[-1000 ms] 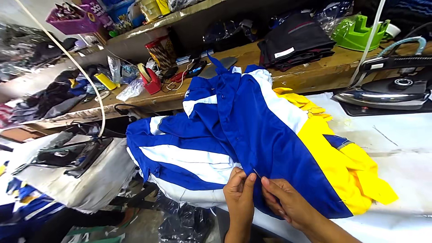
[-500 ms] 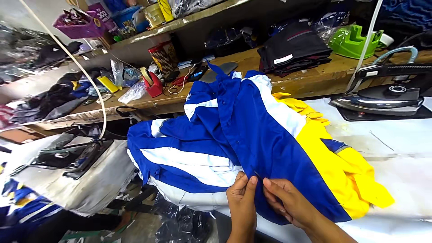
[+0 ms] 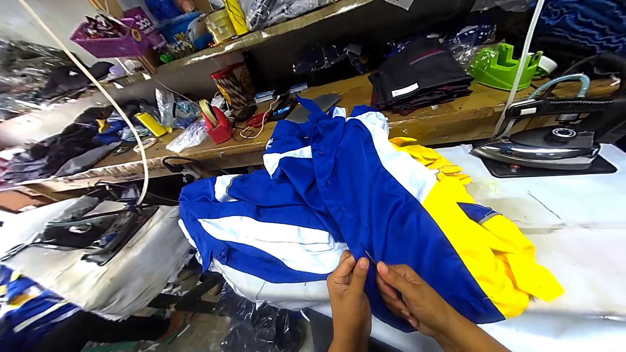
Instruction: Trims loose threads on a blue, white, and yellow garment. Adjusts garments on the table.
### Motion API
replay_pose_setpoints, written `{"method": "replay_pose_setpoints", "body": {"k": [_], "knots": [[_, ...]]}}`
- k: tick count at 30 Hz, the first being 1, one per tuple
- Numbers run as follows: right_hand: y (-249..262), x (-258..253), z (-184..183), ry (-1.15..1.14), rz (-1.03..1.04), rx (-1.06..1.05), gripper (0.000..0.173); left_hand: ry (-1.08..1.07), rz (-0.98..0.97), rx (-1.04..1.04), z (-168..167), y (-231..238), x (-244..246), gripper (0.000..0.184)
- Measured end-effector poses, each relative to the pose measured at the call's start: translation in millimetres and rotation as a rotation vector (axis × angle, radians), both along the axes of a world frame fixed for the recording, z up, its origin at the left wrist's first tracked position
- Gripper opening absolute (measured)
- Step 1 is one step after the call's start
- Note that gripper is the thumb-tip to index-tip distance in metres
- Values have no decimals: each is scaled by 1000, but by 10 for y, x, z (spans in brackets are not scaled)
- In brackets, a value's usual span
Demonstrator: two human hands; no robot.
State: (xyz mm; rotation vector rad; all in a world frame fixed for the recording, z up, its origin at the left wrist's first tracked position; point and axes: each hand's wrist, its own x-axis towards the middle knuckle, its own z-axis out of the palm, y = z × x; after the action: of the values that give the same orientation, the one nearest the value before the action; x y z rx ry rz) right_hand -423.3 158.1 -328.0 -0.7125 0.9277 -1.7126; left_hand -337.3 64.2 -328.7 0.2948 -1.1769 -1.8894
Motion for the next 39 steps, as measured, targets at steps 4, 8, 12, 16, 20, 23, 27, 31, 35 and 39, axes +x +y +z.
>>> {"method": "replay_pose_setpoints", "body": {"k": [4,8,12,16,20,23,27,31,35,39], "knots": [[36,-41,9,-61,74,-45,45,-1,-60,56,51,-33,19,13],[35,-37,34,29,-8,-19,45,-6,-73,38,37,-49,17,12],[11,-26,49,11,-6,7,47,0,-50,-41,-21,-58,18,14],[-6,1,12,6,-3,8,47,-19,-14,-48,-36,-44,8,14],[13,-23,10,81,8,-5,44,-11,-14,7,-20,-31,4,13],[24,-39,2,113,1,-27,43,-29,-36,14,1,-40,12,13],[8,-71,4,111,4,-33,44,-64,-57,11,30,-38,27,16],[-25,-61,33,100,-19,5,46,-66,-51,23,25,-29,29,16],[-45,-31,5,37,-13,4,48,-39,-60,45,-6,-13,21,14],[-27,-33,-8,79,-16,-16,46,-22,-67,69,6,-15,15,14]]}}
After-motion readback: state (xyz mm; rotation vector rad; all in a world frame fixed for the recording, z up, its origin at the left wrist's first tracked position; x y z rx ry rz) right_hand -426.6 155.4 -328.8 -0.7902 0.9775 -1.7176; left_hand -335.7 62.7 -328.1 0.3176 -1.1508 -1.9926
